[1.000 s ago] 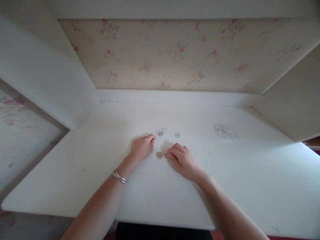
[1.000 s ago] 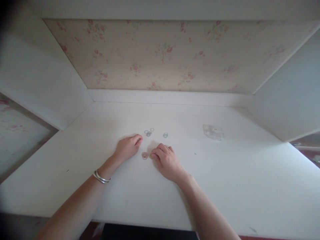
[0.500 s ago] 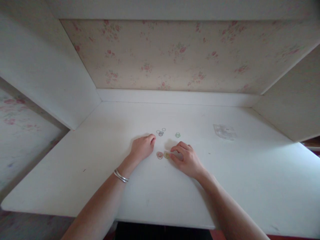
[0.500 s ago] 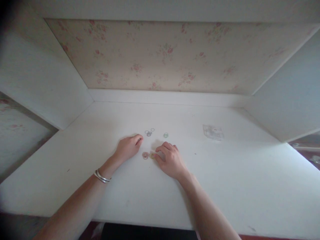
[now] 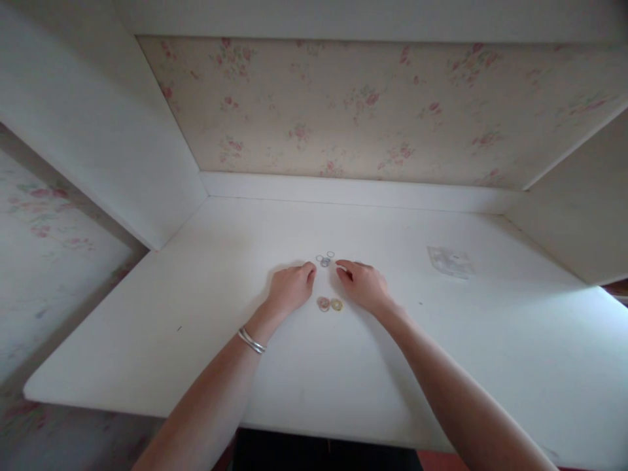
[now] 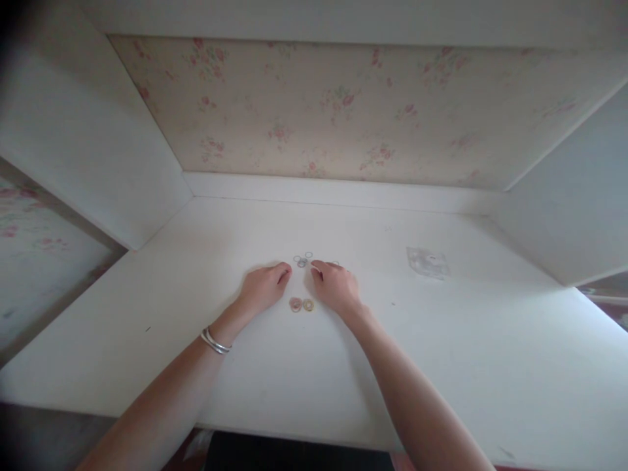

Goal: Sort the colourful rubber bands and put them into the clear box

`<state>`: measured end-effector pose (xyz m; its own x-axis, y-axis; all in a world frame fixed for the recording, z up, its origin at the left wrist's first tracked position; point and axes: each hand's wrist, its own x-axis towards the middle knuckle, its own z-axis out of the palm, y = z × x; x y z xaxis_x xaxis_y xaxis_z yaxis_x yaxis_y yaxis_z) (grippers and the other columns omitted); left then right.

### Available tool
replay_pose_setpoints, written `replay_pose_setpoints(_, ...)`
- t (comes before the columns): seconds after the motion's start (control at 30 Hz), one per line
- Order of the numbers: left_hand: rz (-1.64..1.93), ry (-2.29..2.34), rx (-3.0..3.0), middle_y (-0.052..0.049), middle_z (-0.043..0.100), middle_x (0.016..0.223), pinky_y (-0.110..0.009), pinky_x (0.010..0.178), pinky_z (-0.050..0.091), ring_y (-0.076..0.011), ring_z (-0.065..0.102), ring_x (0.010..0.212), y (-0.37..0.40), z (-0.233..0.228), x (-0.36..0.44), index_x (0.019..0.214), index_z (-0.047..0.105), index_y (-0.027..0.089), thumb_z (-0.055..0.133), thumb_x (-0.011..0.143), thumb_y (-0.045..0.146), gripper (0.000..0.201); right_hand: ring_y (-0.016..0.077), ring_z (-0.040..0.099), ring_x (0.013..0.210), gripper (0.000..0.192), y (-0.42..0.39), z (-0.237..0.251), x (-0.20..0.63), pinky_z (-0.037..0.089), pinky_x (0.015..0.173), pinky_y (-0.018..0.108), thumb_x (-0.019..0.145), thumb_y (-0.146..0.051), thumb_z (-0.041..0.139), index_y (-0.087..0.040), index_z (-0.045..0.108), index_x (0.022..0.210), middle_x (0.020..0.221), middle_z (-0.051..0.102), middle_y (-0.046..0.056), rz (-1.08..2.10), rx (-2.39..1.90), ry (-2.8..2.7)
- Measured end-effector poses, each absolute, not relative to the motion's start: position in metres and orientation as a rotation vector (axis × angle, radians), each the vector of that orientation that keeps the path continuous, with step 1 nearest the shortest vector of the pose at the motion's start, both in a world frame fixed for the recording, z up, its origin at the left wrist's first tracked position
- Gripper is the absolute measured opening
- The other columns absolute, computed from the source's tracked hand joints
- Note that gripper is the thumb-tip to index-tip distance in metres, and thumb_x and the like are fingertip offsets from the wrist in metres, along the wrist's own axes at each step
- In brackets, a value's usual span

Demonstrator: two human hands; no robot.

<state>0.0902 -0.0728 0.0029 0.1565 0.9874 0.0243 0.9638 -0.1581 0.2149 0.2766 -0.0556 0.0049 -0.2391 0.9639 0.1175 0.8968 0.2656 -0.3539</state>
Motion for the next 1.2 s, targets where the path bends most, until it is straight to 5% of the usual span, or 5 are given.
replay_pose_setpoints(0.63,0.255,1.922,2.331,-0.002,0.070,0.094,-0.029,0.066,0.041,-0.0209,0.065,0.084,-0.070,-0.002,0.088,0.106,0.058,0.029,0.031,0.096,0.037,0.031,0.0161,0.063,0.075,0.032,-0.036,0.000,0.264,0.039,0.062,0.023,0.095,-0.035,0.038,-0.028,0.069,0.098,0.087,0.070,0.003,0.145,-1.599,-2.271)
replay_pose_setpoints(0.83,0.220,1.918,2.304,-0.002,0.070,0.094,-0.028,0.069,0.041,-0.0190,0.065,0.084,-0.070,0.000,0.088,0.105,0.059,0.029,0.030,0.096,0.039,0.031,0.0144,0.064,0.080,0.026,-0.072,-0.001,0.293,0.044,0.071,0.023,0.093,-0.033,0.045,-0.026,0.069,0.099,0.091,0.070,0.002,0.320,-1.350,-2.050)
replay_pose_setpoints(1.2,0.241,1.938,2.352,-0.001,0.071,0.092,-0.027,0.064,0.038,-0.0187,0.065,0.080,-0.071,-0.001,0.089,0.103,0.059,0.029,0.034,0.095,0.039,0.029,0.0104,0.057,0.062,0.026,-0.120,-0.019,0.318,0.038,0.059,0.021,0.092,-0.028,0.044,-0.026,0.070,0.095,0.072,0.064,0.000,0.257,-1.391,-2.186)
